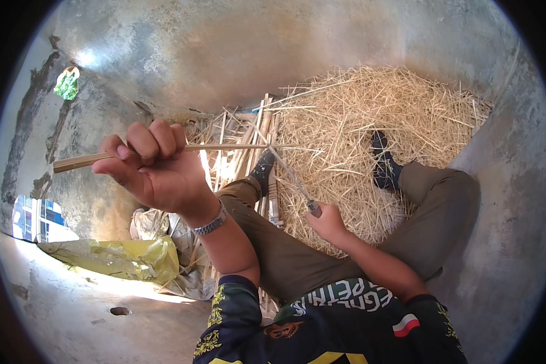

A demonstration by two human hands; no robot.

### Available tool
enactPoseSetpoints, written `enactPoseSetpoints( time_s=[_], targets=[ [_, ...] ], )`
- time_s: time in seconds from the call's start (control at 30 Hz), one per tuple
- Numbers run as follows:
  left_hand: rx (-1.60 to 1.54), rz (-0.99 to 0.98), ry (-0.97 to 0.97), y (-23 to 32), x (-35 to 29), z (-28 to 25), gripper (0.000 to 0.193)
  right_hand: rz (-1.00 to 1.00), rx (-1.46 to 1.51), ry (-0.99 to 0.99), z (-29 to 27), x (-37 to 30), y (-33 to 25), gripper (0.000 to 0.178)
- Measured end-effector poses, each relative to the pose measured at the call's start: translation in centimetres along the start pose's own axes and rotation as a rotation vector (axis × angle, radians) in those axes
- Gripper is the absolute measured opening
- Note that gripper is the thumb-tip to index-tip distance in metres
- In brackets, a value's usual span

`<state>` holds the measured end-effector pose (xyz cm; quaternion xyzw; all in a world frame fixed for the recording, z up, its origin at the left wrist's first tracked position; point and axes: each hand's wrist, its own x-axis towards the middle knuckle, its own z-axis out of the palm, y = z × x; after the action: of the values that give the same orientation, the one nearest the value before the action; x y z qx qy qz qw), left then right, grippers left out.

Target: The person sits on a concrete floor surrounded by straw and uses a large knife to split long bamboo poles into thin strips. They hold the bamboo with one hand and use the knife to shave and split the material, creating a pile of processed bamboo strips.

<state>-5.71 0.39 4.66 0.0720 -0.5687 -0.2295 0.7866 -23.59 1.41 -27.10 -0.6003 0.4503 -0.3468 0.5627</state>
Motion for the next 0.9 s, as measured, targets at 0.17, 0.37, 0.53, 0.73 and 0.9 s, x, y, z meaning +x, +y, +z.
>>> enactPoseSetpoints(
  time_s=[0.17,0.37,0.53,0.73,0.9],
  targets=[
    [0.235,0.152,0.151,1.3,-0.2,1.6,0.041,-0.159,-0.024,-0.031,0.3,-0.2,-0.9,0.020],
    [0.204,0.309,0.117,5.3,-1.9,3.3,0.040,-0.200,-0.041,-0.083,0.0,-0.1,0.1,0.018],
    [0.200,0.293,0.007,9.4,-3.6,5.2,0.041,-0.492,-0.153,0.028,-1.2,-2.2,-4.2,0.016],
    [0.109,0.337,-0.041,11.6,-6.3,7.0,0.032,-0.227,-0.221,0.074,-2.1,-0.8,-4.1,0.015],
    [0.148,0.497,0.033,12.9,-6.4,6.8,0.030,-0.145,-0.173,0.094,-2.6,-0.8,-2.9,0.016]
  ],
)
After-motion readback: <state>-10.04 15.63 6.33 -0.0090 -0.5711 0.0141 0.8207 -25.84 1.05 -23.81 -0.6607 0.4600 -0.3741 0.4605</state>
